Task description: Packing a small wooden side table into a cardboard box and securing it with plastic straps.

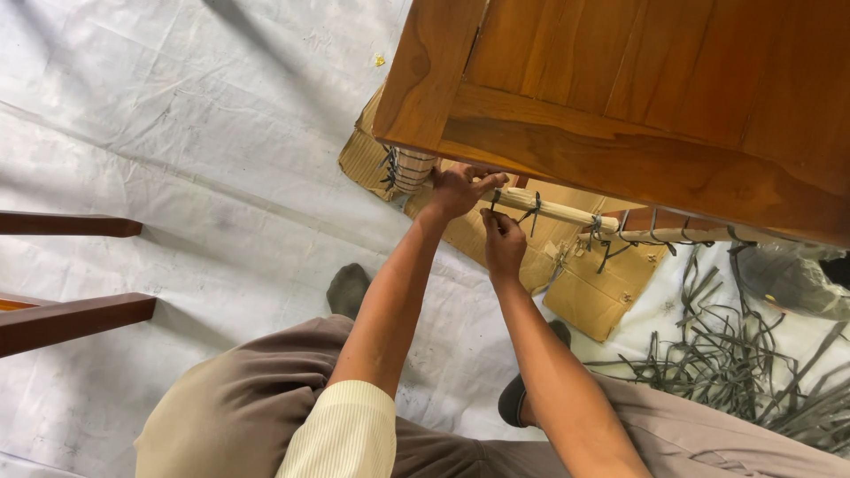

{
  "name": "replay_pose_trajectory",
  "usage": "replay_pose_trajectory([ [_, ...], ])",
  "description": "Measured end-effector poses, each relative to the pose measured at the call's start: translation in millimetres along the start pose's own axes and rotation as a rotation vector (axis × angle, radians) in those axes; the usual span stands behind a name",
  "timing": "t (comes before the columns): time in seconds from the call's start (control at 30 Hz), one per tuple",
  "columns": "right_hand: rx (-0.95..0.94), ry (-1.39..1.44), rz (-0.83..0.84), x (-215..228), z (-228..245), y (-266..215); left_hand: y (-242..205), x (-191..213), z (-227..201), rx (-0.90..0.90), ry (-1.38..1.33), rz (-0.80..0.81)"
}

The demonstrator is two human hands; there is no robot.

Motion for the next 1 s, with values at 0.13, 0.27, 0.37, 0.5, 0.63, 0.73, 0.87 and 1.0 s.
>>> replay_pose_trajectory([
  [0.13, 0.206, -0.265, -0.082, 9, 9, -6, 0, 0, -4, 0.039, -0.023, 0.013],
  [0.27, -0.073, -0.149, -0.017, 18, 39, -12, -4, 3, -15, 0.063, 0.253, -0.039],
  [0.37, -0.142, -0.057, -0.012, 21, 43, -11, -1, 1, -8, 0.050, 0.259, -0.036],
  [0.5, -0.155, -0.018, -0.018, 22, 27, -9, -3, 3, -13, 0.057, 0.253, -0.021],
  [0.63, -0.023, -0.163, -0.085, 20, 32, -16, -7, 5, -21, 0.085, 0.222, 0.025],
  [0.73, 0.110, -0.169, -0.179, 19, 28, -18, -8, 2, -18, 0.039, 0.265, -0.015],
  [0.87, 0.251, -0.192, -0.257, 24, 35, -17, -10, 5, -29, 0.059, 0.299, -0.004],
  [1.0, 0.197, -0.115, -0.209, 26, 46, -16, -10, 3, -26, 0.081, 0.270, 0.005],
])
Point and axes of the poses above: each hand's wrist, its own y-axis towards the middle knuckle, its own x-axis out of the back of the hand, z = x × y, the point moved 1 cm from there along y, towards the middle knuckle, and after that the axes turned 4 degrees about z, right-handed, at the moved point
